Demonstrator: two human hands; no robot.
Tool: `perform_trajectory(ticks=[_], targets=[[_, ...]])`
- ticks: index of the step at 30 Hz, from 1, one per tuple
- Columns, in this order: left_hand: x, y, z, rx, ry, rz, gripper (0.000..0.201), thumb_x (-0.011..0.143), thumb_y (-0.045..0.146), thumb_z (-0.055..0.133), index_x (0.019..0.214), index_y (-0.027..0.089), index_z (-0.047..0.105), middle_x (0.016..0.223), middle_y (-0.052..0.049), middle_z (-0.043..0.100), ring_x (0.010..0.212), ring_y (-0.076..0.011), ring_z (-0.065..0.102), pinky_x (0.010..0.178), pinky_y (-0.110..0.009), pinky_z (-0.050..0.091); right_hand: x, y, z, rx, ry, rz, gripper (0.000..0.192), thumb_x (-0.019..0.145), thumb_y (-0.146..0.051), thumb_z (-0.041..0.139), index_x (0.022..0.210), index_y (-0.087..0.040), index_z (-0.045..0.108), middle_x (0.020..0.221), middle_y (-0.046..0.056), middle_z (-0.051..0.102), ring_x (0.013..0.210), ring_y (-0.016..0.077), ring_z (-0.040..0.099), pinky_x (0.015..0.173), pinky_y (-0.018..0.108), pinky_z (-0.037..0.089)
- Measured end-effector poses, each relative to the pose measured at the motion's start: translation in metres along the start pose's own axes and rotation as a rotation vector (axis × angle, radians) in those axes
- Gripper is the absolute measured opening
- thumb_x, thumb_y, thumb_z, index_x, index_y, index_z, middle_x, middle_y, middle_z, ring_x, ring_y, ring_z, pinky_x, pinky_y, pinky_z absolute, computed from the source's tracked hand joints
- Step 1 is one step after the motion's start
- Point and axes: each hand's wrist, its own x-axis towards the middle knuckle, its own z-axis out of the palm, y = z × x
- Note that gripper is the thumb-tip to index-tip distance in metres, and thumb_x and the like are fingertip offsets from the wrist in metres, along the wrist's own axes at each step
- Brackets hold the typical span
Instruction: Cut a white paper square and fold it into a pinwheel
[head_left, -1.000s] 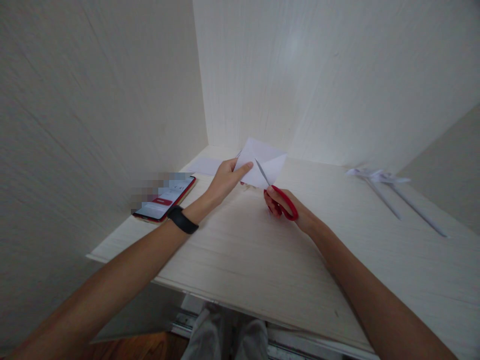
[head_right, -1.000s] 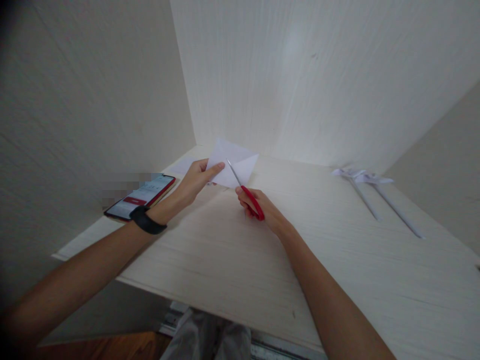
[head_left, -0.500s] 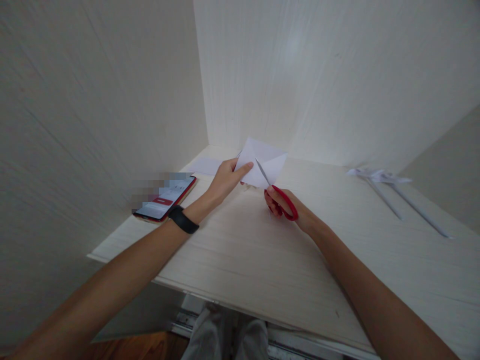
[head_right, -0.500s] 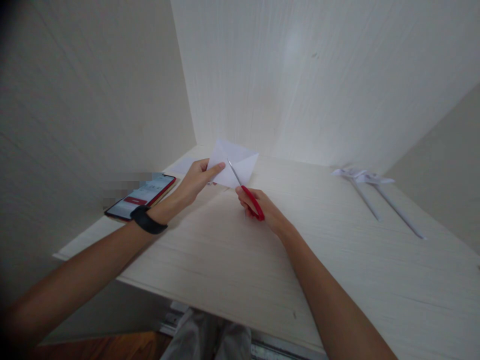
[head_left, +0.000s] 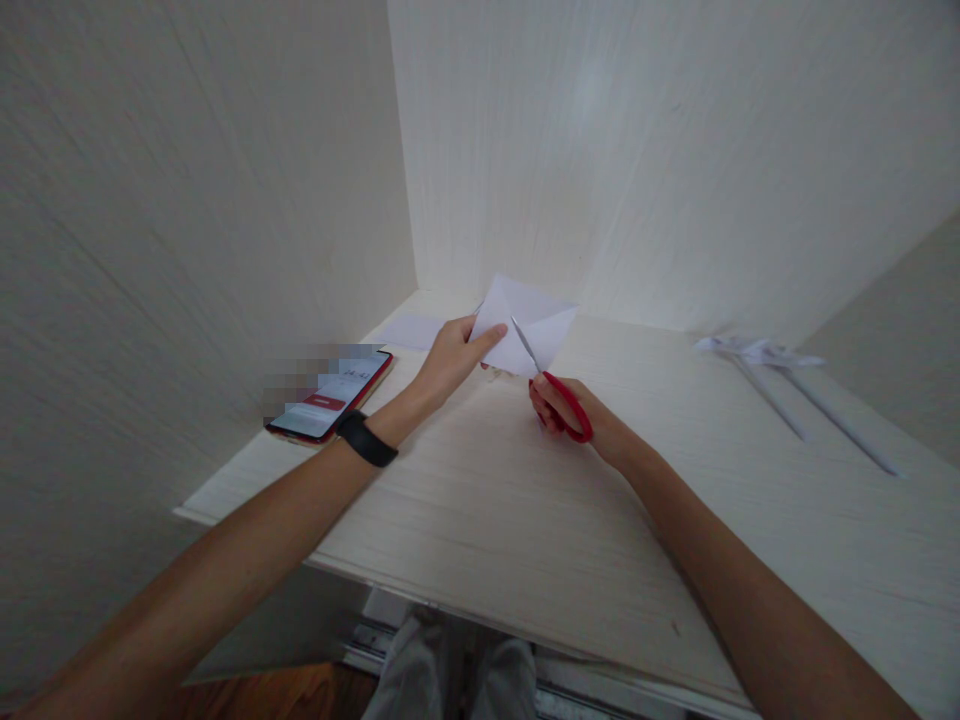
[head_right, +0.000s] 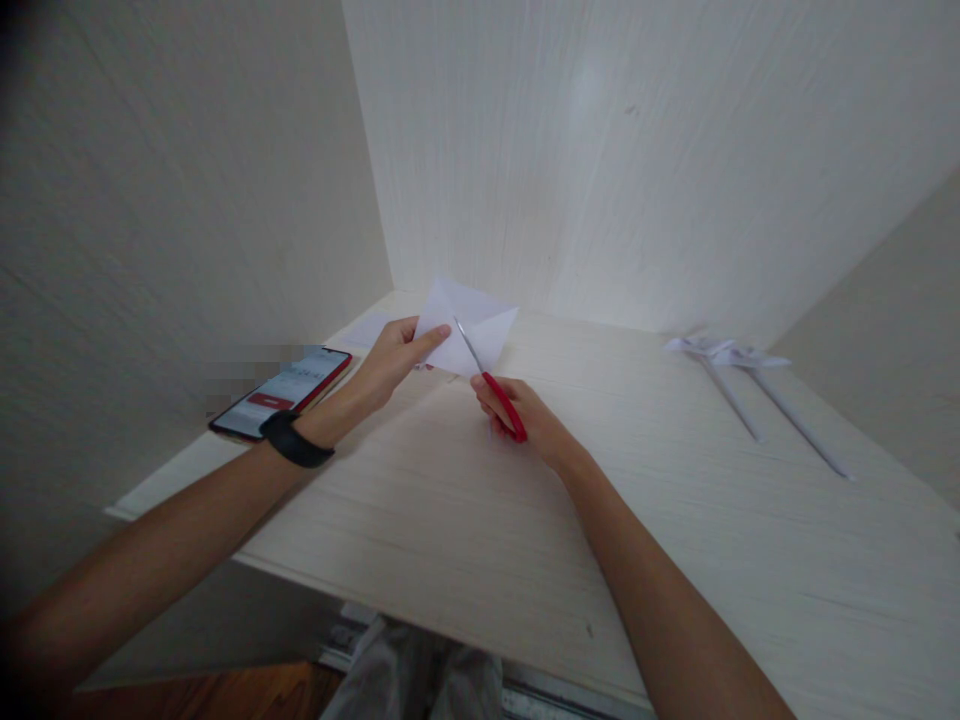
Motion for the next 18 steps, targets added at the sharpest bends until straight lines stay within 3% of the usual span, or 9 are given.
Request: perform_trajectory(ticks=[18], targets=[[-0.0018, 0.0004, 0.0005, -0.081, -0.021, -0.007, 0.035, 0.077, 0.045, 0.067, 0.062, 0.016, 0.055, 0.056, 0.003, 0.051, 0.052, -0.0091, 0.044, 0.049, -0.022, 0.031, -0.0019, -0.0074, -0.0002, 0.022, -0.010, 0.019, 0.059, 0.084, -0.076, 0.042, 0.058, -0.023, 0.039, 0.052, -0.004, 0.042, 0.048, 0.0117, 0.041, 0.050, 0.028, 0.032]])
